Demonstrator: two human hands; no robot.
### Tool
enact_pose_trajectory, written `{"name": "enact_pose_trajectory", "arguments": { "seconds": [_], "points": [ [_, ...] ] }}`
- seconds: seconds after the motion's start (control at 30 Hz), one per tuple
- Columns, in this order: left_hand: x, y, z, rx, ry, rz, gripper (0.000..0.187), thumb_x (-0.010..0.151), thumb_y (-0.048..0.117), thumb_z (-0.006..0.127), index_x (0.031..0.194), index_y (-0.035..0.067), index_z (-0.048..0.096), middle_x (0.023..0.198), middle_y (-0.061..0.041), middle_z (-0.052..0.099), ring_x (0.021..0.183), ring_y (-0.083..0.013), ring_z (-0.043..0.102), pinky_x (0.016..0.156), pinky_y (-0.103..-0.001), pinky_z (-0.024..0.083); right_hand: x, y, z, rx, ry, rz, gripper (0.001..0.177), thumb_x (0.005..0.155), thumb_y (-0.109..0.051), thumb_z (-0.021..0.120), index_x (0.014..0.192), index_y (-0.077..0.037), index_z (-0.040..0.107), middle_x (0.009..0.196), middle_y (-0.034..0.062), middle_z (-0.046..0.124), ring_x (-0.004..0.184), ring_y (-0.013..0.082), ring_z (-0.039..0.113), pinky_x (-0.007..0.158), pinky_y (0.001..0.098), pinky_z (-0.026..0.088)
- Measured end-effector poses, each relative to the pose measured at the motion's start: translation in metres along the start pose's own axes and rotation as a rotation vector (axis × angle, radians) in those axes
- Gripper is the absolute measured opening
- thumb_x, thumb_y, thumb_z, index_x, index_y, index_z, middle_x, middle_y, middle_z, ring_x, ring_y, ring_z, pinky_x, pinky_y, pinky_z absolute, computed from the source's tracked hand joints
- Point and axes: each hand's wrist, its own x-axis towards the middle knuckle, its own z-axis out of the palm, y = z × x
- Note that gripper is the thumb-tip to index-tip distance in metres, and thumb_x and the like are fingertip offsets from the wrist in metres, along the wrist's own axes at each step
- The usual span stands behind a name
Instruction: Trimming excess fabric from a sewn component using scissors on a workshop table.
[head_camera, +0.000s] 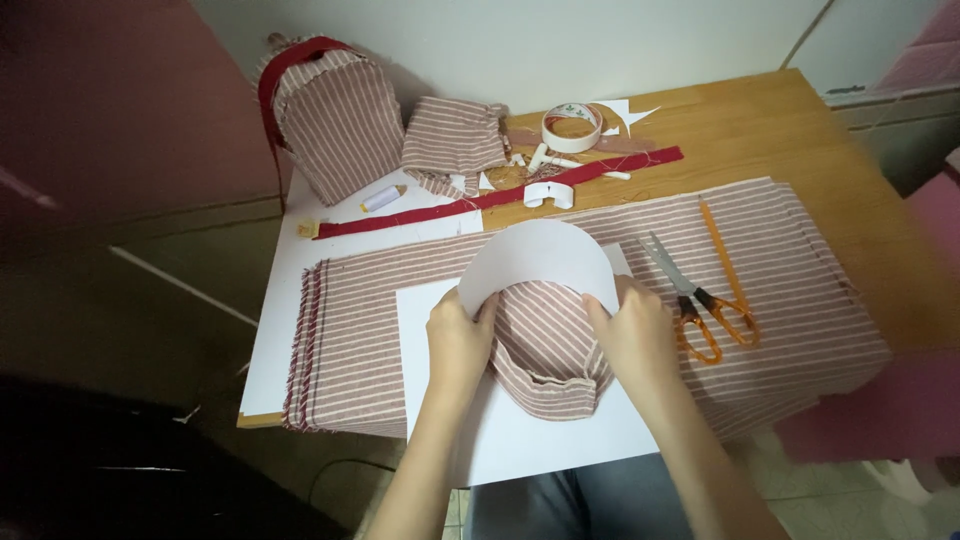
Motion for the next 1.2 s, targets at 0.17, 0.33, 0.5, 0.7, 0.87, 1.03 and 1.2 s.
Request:
{"name": "enact_pose_trajectory", "arguments": {
  "seconds": [0.17, 0.33, 0.5, 0.7, 0.87, 1.03, 1.2],
  "points": [
    [-0.009, 0.003, -0.014, -0.073, -0.064, -0.008, 0.048, 0.097, 0.031, 0.078, 0.123, -0.009, 0.072, 0.111, -0.033, 0.078, 0.114, -0.0523, 0.073, 0.093, -0.061, 0.063, 0.0, -0.003, -0.015, 0.067, -0.024, 0.069, 0.044, 0.089, -0.044, 0.088, 0.096, -0.002, 0.077, 0.078, 0.0202, 0.075, 0.088, 0.0443, 0.078, 0.073, 0.0529, 0.063],
    [-0.025, 0.015, -0.035, -0.23, -0.135, -0.019, 0.051, 0.094, 0.038, 0.082, 0.124, -0.003, 0.075, 0.114, -0.028, 0.08, 0.117, -0.0487, 0.075, 0.098, -0.057, 0.064, -0.009, -0.021, -0.062, 0.17, -0.183, 0.134, 0.053, 0.088, -0.051, 0.083, 0.101, 0.0, 0.076, 0.092, 0.0262, 0.078, 0.102, 0.0484, 0.076, 0.082, 0.0586, 0.061],
    [-0.026, 0.015, -0.037, -0.22, -0.102, -0.021, 0.039, 0.097, 0.029, 0.078, 0.12, -0.003, 0.078, 0.109, -0.027, 0.081, 0.113, -0.0449, 0.077, 0.095, -0.052, 0.064, -0.009, 0.005, -0.041, 0.042, -0.159, 0.112, 0.051, 0.093, -0.046, 0.08, 0.08, 0.003, 0.073, 0.073, 0.0245, 0.073, 0.087, 0.0437, 0.078, 0.071, 0.0489, 0.062],
    [-0.018, 0.0, -0.028, -0.131, -0.071, -0.027, 0.023, 0.099, 0.02, 0.075, 0.106, -0.002, 0.081, 0.091, -0.023, 0.082, 0.093, -0.0366, 0.08, 0.079, -0.046, 0.064, -0.003, 0.01, -0.035, -0.008, -0.144, 0.11, 0.049, 0.091, -0.038, 0.08, 0.067, 0.004, 0.069, 0.063, 0.0263, 0.068, 0.075, 0.0479, 0.075, 0.062, 0.0504, 0.058],
    [-0.015, -0.021, -0.018, -0.11, -0.053, -0.062, 0.02, 0.097, 0.019, 0.079, 0.099, -0.001, 0.08, 0.082, -0.019, 0.08, 0.082, -0.0265, 0.077, 0.071, -0.039, 0.062, -0.01, 0.003, -0.048, 0.019, -0.165, 0.118, 0.049, 0.091, -0.041, 0.078, 0.071, 0.002, 0.071, 0.065, 0.0245, 0.071, 0.074, 0.045, 0.076, 0.063, 0.05, 0.06],
    [-0.04, 0.021, -0.041, -0.275, -0.079, -0.093, 0.067, 0.085, 0.035, 0.093, 0.137, 0.001, 0.07, 0.129, -0.027, 0.075, 0.128, -0.0435, 0.071, 0.113, -0.05, 0.058, -0.039, -0.015, -0.112, 0.512, -0.264, 0.108, 0.056, 0.088, -0.025, 0.088, 0.131, 0.006, 0.072, 0.135, 0.0326, 0.072, 0.126, 0.0498, 0.07, 0.103, 0.0594, 0.058],
    [-0.042, 0.0, -0.045, -0.317, -0.105, -0.065, 0.062, 0.087, 0.038, 0.077, 0.144, 0.015, 0.067, 0.139, -0.004, 0.075, 0.127, -0.0185, 0.07, 0.111, -0.034, 0.055, -0.04, 0.048, -0.12, 0.141, -0.19, 0.077, 0.05, 0.101, -0.028, 0.064, 0.148, -0.013, 0.066, 0.144, 0.011, 0.069, 0.134, 0.0285, 0.061, 0.112, 0.0478, 0.047]
  ]
}}
